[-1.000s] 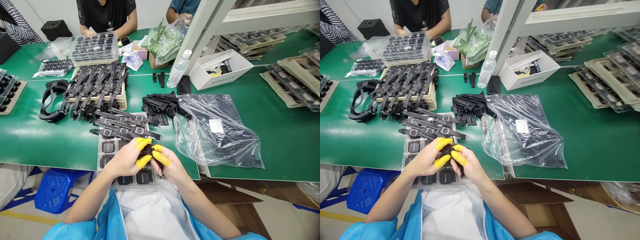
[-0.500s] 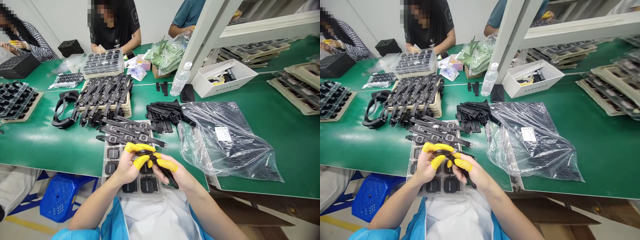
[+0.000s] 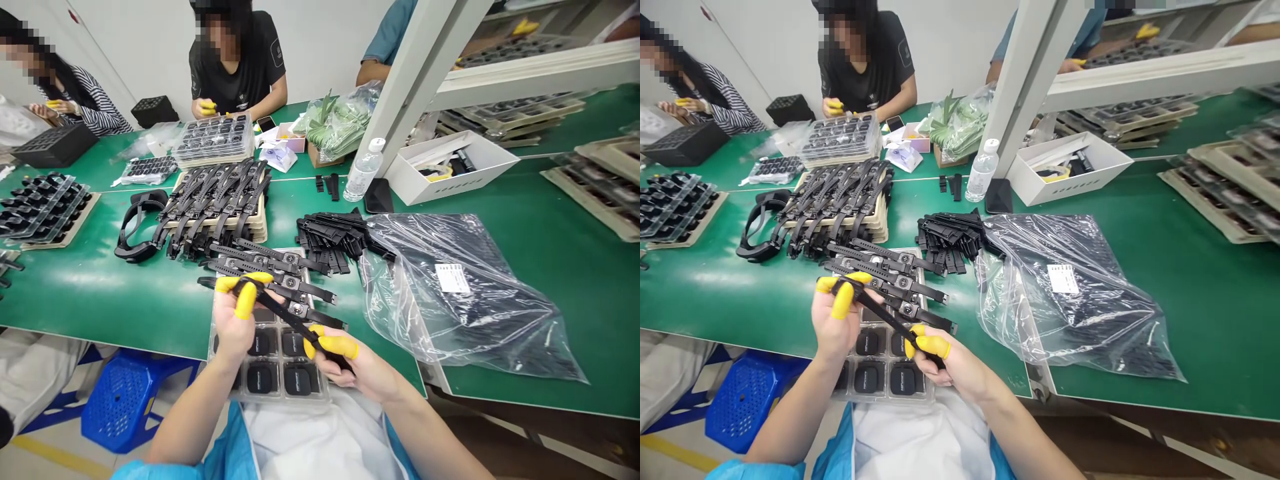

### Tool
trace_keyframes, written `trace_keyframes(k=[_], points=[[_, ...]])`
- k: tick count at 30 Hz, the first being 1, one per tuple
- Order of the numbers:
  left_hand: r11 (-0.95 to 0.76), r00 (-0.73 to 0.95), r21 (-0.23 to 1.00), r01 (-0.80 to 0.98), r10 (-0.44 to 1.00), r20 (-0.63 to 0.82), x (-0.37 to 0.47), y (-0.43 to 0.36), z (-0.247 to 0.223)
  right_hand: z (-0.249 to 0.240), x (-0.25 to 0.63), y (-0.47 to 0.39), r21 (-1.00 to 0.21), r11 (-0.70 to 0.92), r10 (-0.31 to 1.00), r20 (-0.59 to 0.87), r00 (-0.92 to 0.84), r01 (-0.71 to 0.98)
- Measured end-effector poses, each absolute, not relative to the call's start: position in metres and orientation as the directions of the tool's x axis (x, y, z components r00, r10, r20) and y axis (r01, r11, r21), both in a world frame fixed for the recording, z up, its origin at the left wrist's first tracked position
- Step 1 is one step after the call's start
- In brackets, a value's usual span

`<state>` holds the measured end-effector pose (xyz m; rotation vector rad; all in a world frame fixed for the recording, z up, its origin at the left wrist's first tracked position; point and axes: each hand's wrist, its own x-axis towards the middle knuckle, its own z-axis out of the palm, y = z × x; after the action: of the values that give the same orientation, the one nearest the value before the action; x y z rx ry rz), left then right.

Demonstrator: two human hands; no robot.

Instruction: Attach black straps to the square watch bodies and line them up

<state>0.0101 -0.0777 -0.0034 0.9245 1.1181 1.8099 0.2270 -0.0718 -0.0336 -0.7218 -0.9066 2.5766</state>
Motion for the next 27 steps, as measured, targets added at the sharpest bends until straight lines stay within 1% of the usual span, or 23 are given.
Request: trace_keyframes(k=[2, 3, 4, 5, 6, 7, 8, 9, 11, 13, 14, 17, 20, 23, 27], points=[[-0.316, -0.544, 0.911, -0.264, 0.829, 0.13, 0.001, -0.072, -0.001, -0.037, 0.23, -0.073, -0.671, -0.733, 0.461, -0.37, -0.807, -0.111], [-0.305, -0.562, 0.915, -0.265, 0.82, 0.11, -0.001, -0.071, -0.001, -0.039, 0.23, -0.074, -0.689, -0.714, 0.5, -0.378, -0.779, -0.123], [-0.26, -0.531, 0.929, -0.265, 0.843, 0.085, -0.001, -0.07, -0.002, -0.041, 0.23, -0.075, -0.714, -0.685, 0.555, -0.383, -0.738, -0.145], [-0.189, -0.453, 0.949, -0.254, 0.89, 0.056, 0.001, -0.071, -0.004, -0.042, 0.229, -0.077, -0.744, -0.646, 0.62, -0.379, -0.687, -0.171], [-0.104, -0.334, 0.971, -0.217, 0.942, 0.026, 0.004, -0.073, -0.007, -0.042, 0.227, -0.078, -0.773, -0.602, 0.68, -0.367, -0.634, -0.198], [-0.032, -0.195, 0.99, -0.14, 0.981, 0.004, 0.008, -0.075, -0.01, -0.042, 0.224, -0.079, -0.798, -0.562, 0.726, -0.351, -0.591, -0.218], [-0.004, -0.06, 1.0, -0.029, 0.998, 0.002, 0.012, -0.078, -0.013, -0.042, 0.221, -0.081, -0.814, -0.535, 0.751, -0.336, -0.568, -0.225], [-0.031, 0.058, 0.995, 0.097, 0.998, 0.025, 0.016, -0.081, -0.017, -0.041, 0.219, -0.081, -0.824, -0.519, 0.762, -0.327, -0.559, -0.227], [-0.201, 0.236, 0.931, 0.305, 0.963, 0.131, 0.021, -0.084, -0.022, -0.04, 0.214, -0.082, -0.834, -0.507, 0.764, -0.317, -0.562, -0.218], [-0.373, 0.351, 0.837, 0.401, 0.906, 0.236, 0.021, -0.086, -0.026, -0.039, 0.212, -0.082, -0.84, -0.506, 0.749, -0.317, -0.582, -0.195], [-0.425, 0.386, 0.802, 0.419, 0.883, 0.266, 0.019, -0.087, -0.027, -0.038, 0.211, -0.081, -0.84, -0.511, 0.735, -0.317, -0.599, -0.182], [-0.489, 0.433, 0.739, 0.463, 0.853, 0.292, 0.015, -0.087, -0.028, -0.035, 0.212, -0.08, -0.815, -0.556, 0.68, -0.334, -0.652, -0.162], [-0.51, 0.453, 0.703, 0.496, 0.842, 0.292, 0.014, -0.088, -0.028, -0.03, 0.211, -0.079, -0.755, -0.617, 0.671, -0.356, -0.651, -0.223], [-0.51, 0.444, 0.704, 0.495, 0.845, 0.299, 0.014, -0.088, -0.03, -0.025, 0.207, -0.08, -0.711, -0.638, 0.69, -0.36, -0.627, -0.294], [-0.504, 0.426, 0.717, 0.482, 0.85, 0.311, 0.014, -0.088, -0.034, -0.026, 0.204, -0.081, -0.679, -0.645, 0.699, -0.341, -0.628, -0.349]])
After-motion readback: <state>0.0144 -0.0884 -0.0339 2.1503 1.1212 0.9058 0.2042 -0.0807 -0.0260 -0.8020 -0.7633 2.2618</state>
